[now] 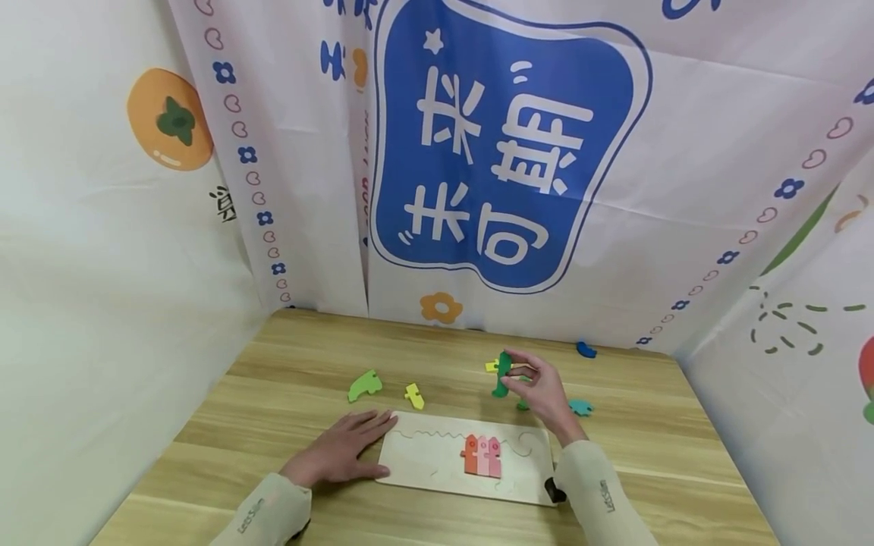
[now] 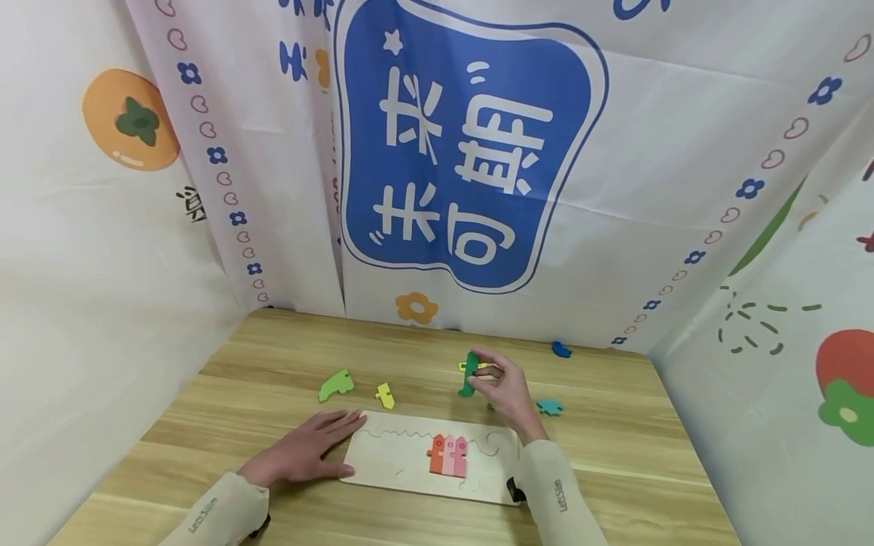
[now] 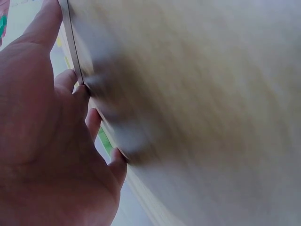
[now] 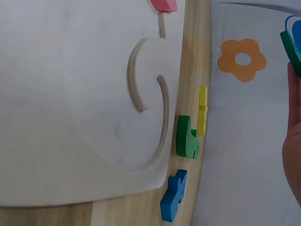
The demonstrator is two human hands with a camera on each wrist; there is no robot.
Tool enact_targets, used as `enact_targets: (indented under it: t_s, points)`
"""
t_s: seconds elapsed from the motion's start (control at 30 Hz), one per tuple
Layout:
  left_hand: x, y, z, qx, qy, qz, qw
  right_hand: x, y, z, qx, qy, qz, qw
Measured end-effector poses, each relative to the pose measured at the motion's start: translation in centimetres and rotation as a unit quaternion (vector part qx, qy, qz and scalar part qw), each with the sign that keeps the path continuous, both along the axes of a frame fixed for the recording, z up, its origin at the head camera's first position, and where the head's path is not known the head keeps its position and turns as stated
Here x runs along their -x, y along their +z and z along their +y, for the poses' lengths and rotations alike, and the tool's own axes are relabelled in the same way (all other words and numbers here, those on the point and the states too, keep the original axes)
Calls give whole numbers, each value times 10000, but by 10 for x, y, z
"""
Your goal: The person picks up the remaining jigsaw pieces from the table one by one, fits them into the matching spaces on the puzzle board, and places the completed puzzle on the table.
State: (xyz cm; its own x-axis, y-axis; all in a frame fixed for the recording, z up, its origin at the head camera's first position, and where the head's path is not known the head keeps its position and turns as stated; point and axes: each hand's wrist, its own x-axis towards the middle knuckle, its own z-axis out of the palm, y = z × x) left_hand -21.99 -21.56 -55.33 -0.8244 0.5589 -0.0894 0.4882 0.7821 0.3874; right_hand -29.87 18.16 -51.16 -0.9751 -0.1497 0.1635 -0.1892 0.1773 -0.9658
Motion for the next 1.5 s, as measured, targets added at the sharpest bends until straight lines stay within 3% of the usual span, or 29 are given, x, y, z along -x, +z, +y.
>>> enact_targets:
  t_s: [0.27, 0.5, 0.67, 1.0, 1.27, 1.5]
  points:
    - [1, 1, -1, 71, 33, -5, 10000, 0, 2, 1, 33, 106, 140, 9998]
    - [3, 1, -1, 128, 49, -74, 9999, -4, 0, 3, -184, 12, -6, 9998]
    - [1, 2, 1, 160, 30, -80, 9998, -15, -4, 9, -445, 80, -23, 9990]
    - [2, 3, 3, 117, -10, -64, 9999, -44, -9, 19, -1083, 317, -485, 9924]
    - [3, 7, 2, 110, 30, -163, 9998, -66, -14, 24, -1201, 764, -598, 9880]
    - [0, 8, 3, 74, 20, -156, 9998, -79, -22, 23, -1138, 1154, -965, 9821]
